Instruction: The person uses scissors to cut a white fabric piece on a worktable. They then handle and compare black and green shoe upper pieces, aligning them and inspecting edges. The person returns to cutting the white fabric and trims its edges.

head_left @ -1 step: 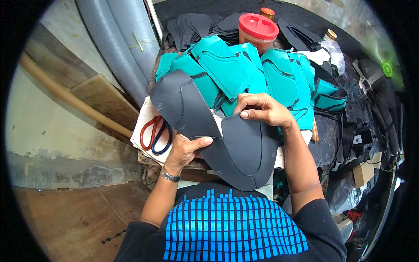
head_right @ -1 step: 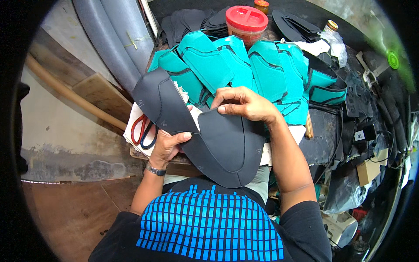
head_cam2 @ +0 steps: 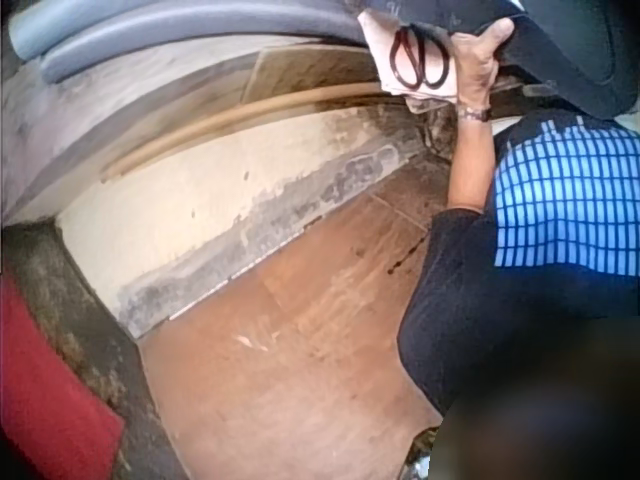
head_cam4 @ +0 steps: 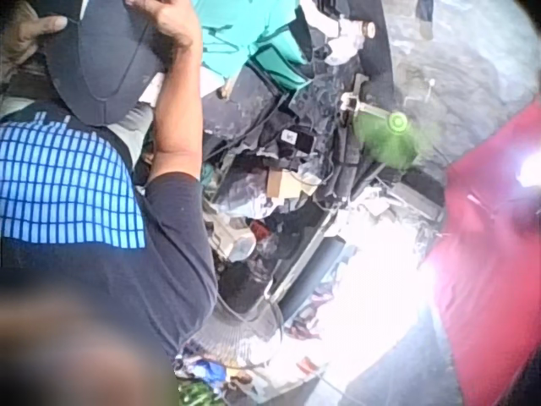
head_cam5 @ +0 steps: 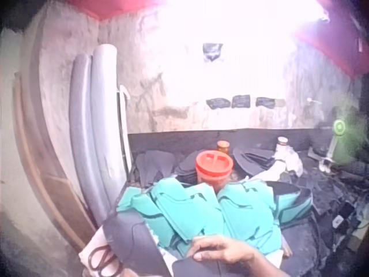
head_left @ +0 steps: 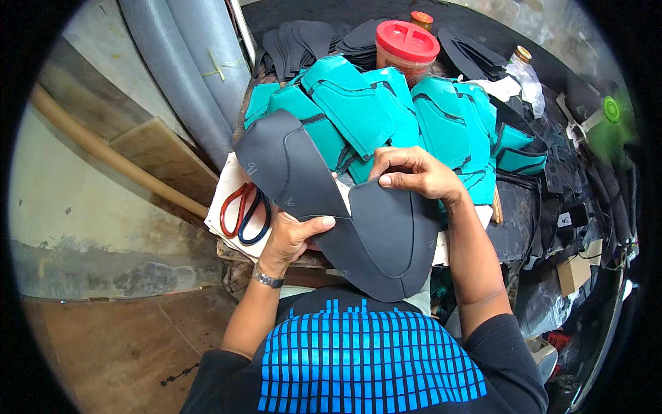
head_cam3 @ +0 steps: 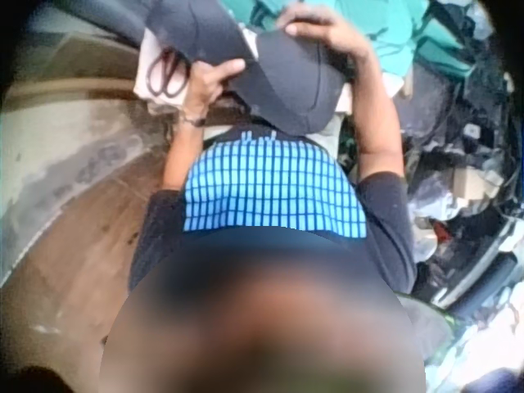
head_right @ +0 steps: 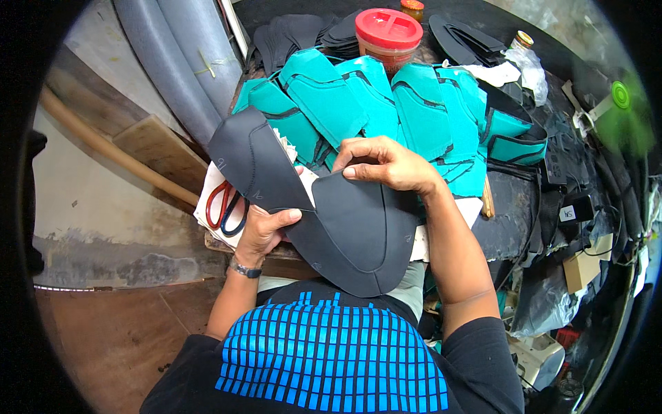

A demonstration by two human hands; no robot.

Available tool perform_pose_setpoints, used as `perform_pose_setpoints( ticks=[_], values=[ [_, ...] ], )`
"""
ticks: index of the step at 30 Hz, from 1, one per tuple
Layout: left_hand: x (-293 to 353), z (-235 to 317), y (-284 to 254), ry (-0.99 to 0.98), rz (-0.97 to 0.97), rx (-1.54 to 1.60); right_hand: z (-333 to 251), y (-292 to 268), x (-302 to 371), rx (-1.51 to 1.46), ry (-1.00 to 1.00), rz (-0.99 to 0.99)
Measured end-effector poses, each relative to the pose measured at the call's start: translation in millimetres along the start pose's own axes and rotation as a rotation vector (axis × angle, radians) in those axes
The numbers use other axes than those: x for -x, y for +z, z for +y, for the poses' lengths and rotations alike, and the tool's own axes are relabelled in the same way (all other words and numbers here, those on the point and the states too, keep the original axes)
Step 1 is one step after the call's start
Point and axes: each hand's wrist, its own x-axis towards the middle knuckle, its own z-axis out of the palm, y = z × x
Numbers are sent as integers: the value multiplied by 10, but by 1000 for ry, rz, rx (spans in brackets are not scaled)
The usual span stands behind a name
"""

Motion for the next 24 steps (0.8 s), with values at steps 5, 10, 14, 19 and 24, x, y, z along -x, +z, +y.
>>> perform_pose_setpoints(
  ticks=[5,10,14,19,24],
  values=[
    [24,14,19,5,2,14,-1,2,-22,9,28,-4],
    [60,-3,-9,-33,26,-42,38,-1,-25,-46,76,-9],
    [61,-66,-90,-40,1,-13,60,25,-30,-3,49,2],
    [128,-40,-121,48,-5,-122,-139,163,-74,422,-160,89],
    [389,430,-32,405,-201,-642,-468,432,149,1115,-574,477]
  ],
)
